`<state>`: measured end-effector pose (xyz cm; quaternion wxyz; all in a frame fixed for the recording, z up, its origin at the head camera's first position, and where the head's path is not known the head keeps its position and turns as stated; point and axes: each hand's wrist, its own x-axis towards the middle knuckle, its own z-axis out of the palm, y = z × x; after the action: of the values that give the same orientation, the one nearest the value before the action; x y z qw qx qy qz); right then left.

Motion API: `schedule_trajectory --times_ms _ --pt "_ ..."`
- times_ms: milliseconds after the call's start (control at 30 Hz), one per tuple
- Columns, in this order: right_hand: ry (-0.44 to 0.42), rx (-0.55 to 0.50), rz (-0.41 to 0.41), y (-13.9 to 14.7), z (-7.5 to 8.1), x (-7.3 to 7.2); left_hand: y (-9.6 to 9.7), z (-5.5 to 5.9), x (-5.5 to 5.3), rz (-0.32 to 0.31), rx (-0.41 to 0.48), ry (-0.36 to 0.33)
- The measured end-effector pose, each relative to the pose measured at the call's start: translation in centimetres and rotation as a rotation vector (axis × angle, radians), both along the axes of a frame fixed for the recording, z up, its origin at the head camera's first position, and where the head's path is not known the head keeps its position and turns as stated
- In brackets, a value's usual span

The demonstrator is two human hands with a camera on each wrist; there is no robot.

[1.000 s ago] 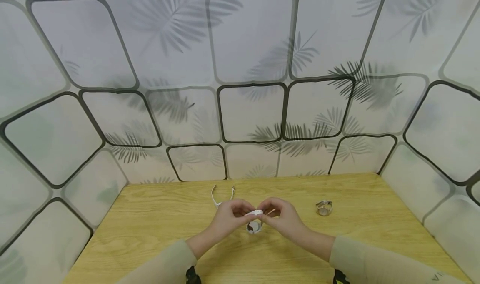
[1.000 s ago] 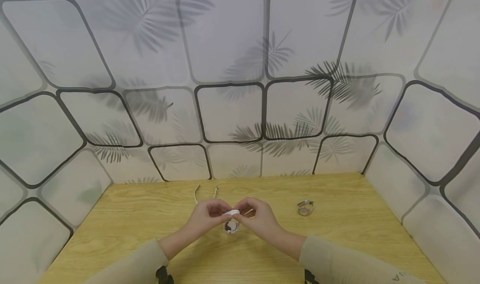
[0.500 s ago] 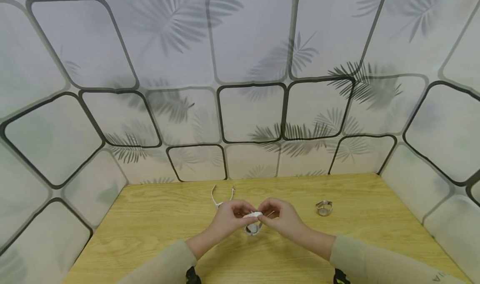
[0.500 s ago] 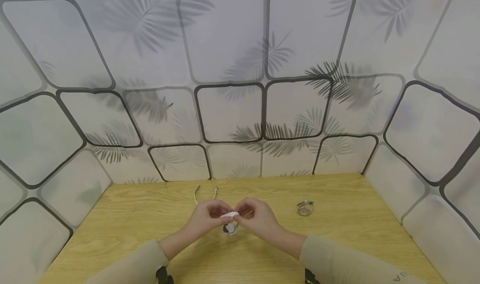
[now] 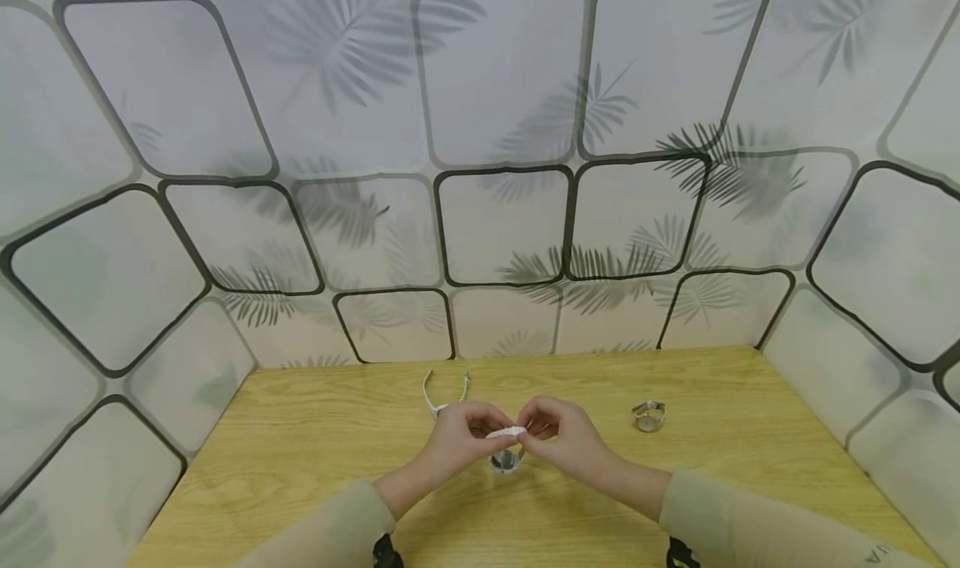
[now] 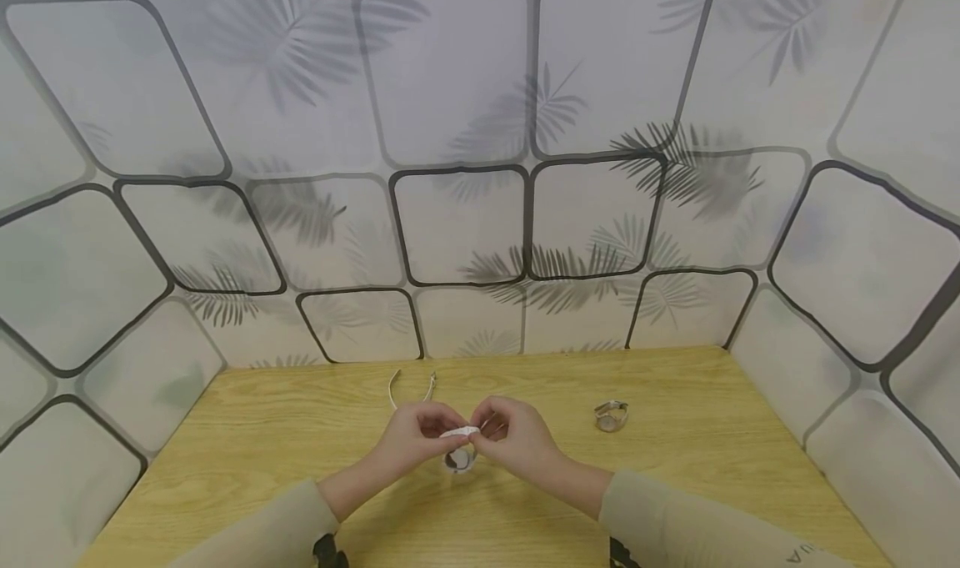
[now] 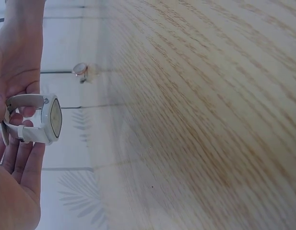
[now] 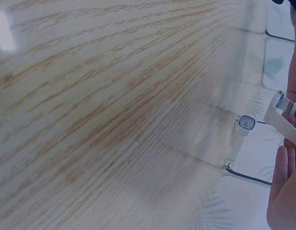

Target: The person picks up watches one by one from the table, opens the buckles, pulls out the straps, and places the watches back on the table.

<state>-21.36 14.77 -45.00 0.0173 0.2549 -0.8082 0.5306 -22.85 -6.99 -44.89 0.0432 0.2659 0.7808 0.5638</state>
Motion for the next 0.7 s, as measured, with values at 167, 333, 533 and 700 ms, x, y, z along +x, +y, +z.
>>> schedule_trajectory --times_ms 167,333,533,700 --pt "0.032 0.005 -0.017 -0.05 0.02 0.08 0.15 -0.05 0.06 0.004 -0.007 -0.002" --pt "0.022 0.014 -0.026 -0.08 0.01 0.17 0.19 -0.15 0.16 -0.007 0.011 -0.009" --pt "0.018 0.021 -0.039 -0.13 0.09 0.37 0.23 -0.18 0.23 -0.01 0.022 -0.021" --pt "0.014 0.012 -0.062 -0.32 0.15 0.58 0.26 -0.13 0.19 -0.003 0.022 -0.023"
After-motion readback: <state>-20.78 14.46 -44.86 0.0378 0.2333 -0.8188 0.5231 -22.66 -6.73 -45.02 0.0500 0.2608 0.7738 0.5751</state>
